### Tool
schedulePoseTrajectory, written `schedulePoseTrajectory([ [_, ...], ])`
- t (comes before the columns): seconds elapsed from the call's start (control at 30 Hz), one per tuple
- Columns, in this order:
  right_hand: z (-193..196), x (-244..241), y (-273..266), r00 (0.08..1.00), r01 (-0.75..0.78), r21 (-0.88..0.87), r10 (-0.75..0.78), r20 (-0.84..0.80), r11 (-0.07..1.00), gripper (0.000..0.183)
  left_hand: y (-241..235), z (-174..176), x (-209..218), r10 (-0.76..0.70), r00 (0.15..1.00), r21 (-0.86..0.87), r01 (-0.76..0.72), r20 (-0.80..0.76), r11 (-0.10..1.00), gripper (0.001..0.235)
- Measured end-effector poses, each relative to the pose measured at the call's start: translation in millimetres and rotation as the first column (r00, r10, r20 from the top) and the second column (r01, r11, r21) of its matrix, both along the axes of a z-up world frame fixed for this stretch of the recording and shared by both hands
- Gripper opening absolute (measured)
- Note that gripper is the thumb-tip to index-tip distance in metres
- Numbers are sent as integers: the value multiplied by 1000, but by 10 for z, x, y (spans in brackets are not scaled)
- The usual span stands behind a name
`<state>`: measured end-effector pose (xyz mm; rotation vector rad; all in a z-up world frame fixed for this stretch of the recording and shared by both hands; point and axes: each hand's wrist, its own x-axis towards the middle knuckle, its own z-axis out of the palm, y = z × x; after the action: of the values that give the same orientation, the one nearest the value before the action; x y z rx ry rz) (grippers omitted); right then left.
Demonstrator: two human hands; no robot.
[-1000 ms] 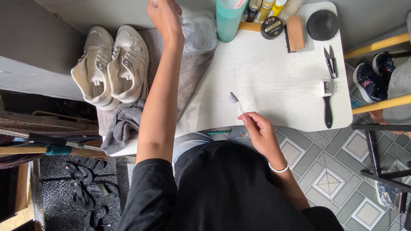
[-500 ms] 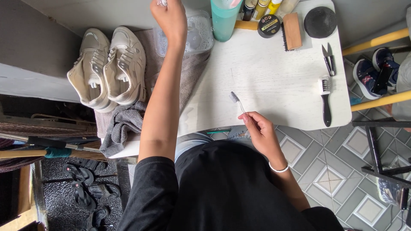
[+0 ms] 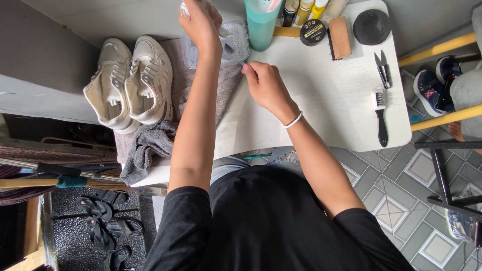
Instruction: The person removes a white shoelace from a sneaker and scrubs it with a small brush. They then switch to a larger pink brush to continue scrubbing the shoelace on a white table.
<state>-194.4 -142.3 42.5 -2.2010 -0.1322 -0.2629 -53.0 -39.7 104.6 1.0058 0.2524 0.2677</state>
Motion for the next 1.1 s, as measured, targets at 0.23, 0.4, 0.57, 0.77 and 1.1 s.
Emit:
schedulePoseTrajectory([
  [0.23, 180, 219, 162, 996, 82, 64, -83, 19, 995, 29, 111, -154, 17, 86, 995, -227, -96, -52, 969, 28],
  [0.4, 269, 287, 278, 994, 36, 4, -37, 98, 999, 33, 53, -359, 42, 54, 983, -269, -100, -175, 958, 45],
  [0.57, 371, 324, 292, 999, 19, -67, -17, 41, 998, 35, 42, -231, -40, 34, 986, -273, -78, -163, 959, 23],
  [0.77, 478, 163, 182, 996, 75, -215, -65, 53, 974, 31, 134, -339, 166, 135, 987, -160, -147, -85, 976, 25],
  [1.1, 152, -118, 147, 993, 111, -122, -115, -30, 986, 35, 57, -361, 136, 108, 994, -105, -110, -25, 988, 26],
])
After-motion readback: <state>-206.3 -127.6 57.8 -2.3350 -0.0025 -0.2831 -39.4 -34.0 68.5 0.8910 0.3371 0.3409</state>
